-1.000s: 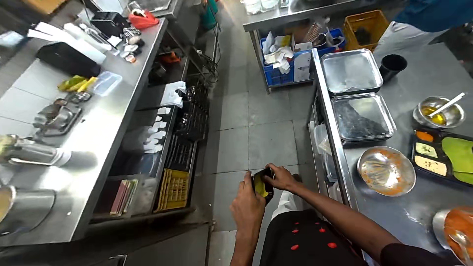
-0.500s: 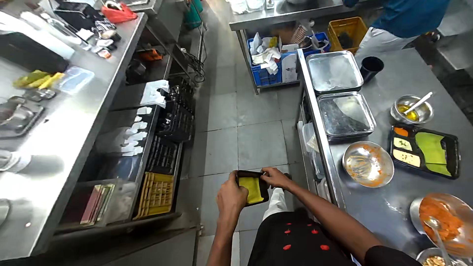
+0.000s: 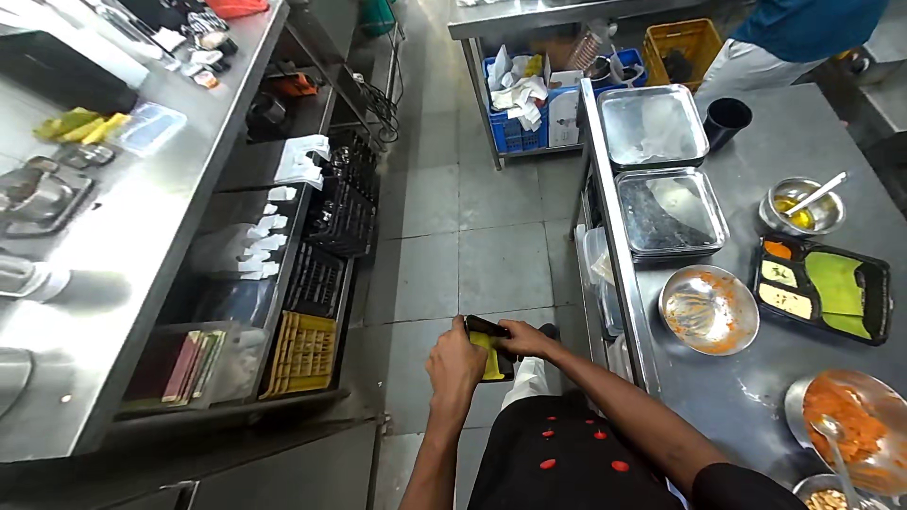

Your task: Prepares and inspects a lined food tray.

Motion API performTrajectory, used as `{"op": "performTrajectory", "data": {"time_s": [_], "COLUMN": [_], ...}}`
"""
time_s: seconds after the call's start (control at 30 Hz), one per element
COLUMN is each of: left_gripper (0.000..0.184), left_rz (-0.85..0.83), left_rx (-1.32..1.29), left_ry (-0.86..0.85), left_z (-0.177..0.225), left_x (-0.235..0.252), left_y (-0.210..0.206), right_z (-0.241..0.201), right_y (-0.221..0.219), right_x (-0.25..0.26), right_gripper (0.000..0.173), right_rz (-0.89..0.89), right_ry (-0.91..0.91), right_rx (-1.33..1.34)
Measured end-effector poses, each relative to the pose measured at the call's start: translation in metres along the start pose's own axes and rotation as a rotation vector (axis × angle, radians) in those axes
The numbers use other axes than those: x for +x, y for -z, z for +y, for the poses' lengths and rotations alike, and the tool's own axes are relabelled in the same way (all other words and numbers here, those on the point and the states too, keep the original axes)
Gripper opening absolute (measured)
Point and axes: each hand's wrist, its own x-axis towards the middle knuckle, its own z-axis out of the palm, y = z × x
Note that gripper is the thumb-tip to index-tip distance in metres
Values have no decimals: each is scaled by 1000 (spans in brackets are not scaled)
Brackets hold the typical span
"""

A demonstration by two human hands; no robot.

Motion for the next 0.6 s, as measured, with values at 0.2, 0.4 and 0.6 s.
{"op": "performTrajectory", "data": {"time_s": [0.2,0.4,0.6], "left_gripper": [53,51,48], "left_rz": [-24,-25,-8], "left_rx": [-10,-11,3], "left_ry": [-1,-5,-20], "left_z": [1,4,6], "left_x": [5,8,6], "left_y": [4,8,6], "right_z": [-1,-1,-5], "right_y": [-1,2,1], "right_x": [2,4,3], "right_gripper": [22,34,23], "right_rz": [80,89,79], "right_ry": [7,3,-21], "right_rx": [-108,-101,-117]}}
